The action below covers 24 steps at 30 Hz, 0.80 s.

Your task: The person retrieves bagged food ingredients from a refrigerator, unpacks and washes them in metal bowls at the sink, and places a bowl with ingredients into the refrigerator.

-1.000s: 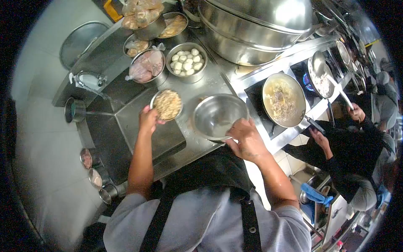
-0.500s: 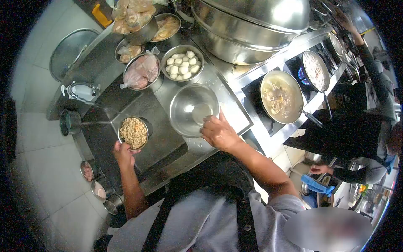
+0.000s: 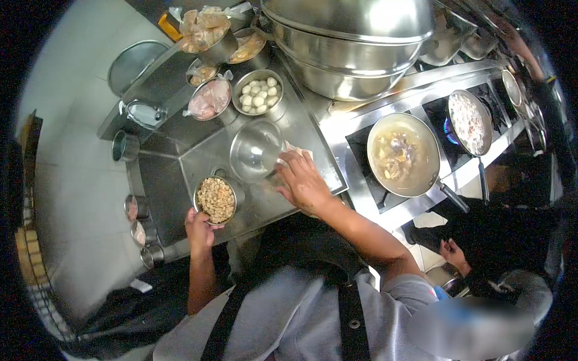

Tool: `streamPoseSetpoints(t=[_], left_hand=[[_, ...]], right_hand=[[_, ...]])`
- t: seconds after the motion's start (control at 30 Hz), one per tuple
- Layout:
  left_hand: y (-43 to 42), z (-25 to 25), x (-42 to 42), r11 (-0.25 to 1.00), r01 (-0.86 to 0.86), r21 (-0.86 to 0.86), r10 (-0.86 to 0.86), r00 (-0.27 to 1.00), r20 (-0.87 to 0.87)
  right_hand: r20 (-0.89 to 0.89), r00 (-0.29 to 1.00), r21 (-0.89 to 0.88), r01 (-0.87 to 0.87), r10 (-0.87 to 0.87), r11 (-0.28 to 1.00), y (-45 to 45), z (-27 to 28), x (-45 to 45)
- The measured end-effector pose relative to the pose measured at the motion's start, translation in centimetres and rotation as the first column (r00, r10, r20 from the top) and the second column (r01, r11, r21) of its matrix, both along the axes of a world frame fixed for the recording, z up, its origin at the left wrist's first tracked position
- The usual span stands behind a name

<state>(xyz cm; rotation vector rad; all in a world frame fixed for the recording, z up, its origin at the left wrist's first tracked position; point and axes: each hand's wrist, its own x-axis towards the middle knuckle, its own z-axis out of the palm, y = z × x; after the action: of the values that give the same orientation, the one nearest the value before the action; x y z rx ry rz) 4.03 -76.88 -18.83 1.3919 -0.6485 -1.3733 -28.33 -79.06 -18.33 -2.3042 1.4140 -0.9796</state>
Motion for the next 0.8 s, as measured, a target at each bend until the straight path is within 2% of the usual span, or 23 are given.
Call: streamPoseSetpoints(t=[0.03, 0.07, 0.13, 0.17, 0.2, 0.23, 0.27, 0.3, 0.33, 0.37, 0.4, 0.43, 0.6, 0.67, 0.73, 0.8], left_hand=[[1.3, 0.1, -0.9, 0.999, -0.019, 0.027, 0.019, 1.0, -0.004], [2.7, -0.2, -2.1, 0.991, -0.126, 0.048, 0.122, 0.989, 0.08], [5.2, 0.7, -5.0, 0.993, -0.105, 0.049, 0.102, 0.993, 0.062], [6.4, 1.1, -6.2, 0.993, -0.104, 0.048, 0.101, 0.994, 0.048], [7.6, 0.1, -6.2, 1.0, -0.016, 0.018, 0.016, 1.0, 0.014], [8.4, -0.5, -7.1, 0.999, -0.004, 0.032, 0.003, 1.0, 0.012], [9.3, -1.0, -7.6, 0.999, 0.014, 0.047, -0.015, 1.0, 0.007], [9.9, -1.4, -7.8, 0.998, 0.028, 0.056, -0.028, 1.0, 0.001], [10.5, -1.3, -9.4, 0.993, -0.083, 0.08, 0.08, 0.996, 0.042], [11.0, -1.3, -9.8, 0.993, -0.084, 0.08, 0.081, 0.996, 0.039], [11.3, -1.6, -10.1, 0.995, -0.074, 0.062, 0.073, 0.997, 0.02], [11.4, -2.2, -10.8, 0.998, -0.051, 0.04, 0.051, 0.999, -0.01], [11.1, -3.8, -12.7, 0.998, -0.028, 0.053, 0.03, 0.999, -0.039], [11.1, -4.2, -13.6, 0.999, 0.014, 0.036, -0.012, 0.998, -0.061], [11.0, -2.9, -15.4, 0.997, 0.063, 0.033, -0.063, 0.998, -0.021], [11.1, -2.1, -16.6, 0.995, 0.099, 0.007, -0.098, 0.993, -0.063]], right_hand=[[0.076, 0.997, -0.015, -0.021, 0.022, 1.0, 0.2, -0.2, -0.7], [0.106, 0.993, -0.037, -0.051, 0.054, 0.998, 0.5, 0.0, -1.2], [0.215, 0.971, -0.039, -0.1, 0.106, 0.994, 2.0, 0.7, -2.5], [0.305, 0.949, 0.085, -0.114, 0.083, 0.99, 2.8, -0.1, -2.5], [0.392, 0.918, 0.195, -0.143, 0.056, 0.97, 3.8, -1.0, -2.3], [0.39, 0.92, 0.209, -0.13, 0.039, 0.969, 4.4, -0.7, -2.7], [0.421, 0.907, 0.46, -0.237, 0.025, 0.856, 4.9, -0.1, -2.8], [0.447, 0.894, 0.662, -0.337, 0.007, 0.669, 5.4, 0.3, -2.7], [0.446, 0.895, 0.665, -0.339, 0.01, 0.666, 6.0, 0.2, -2.5], [0.442, 0.896, 0.674, -0.354, 0.029, 0.648, 6.7, -0.1, -2.1], [0.433, 0.901, 0.686, -0.355, 0.036, 0.636, 7.2, -0.4, -1.9], [0.432, 0.9, 0.61, -0.342, 0.063, 0.715, 7.9, -1.0, -1.7], [0.308, 0.946, 0.715, -0.157, -0.104, 0.682, 9.1, -1.2, -2.5], [0.269, 0.955, 0.7, -0.105, -0.125, 0.706, 9.6, -0.6, -3.2], [0.303, 0.934, 0.689, -0.077, -0.189, 0.721, 10.2, -0.4, -4.2], [0.301, 0.931, 0.668, -0.052, -0.207, 0.742, 10.6, 0.0, -5.4]])
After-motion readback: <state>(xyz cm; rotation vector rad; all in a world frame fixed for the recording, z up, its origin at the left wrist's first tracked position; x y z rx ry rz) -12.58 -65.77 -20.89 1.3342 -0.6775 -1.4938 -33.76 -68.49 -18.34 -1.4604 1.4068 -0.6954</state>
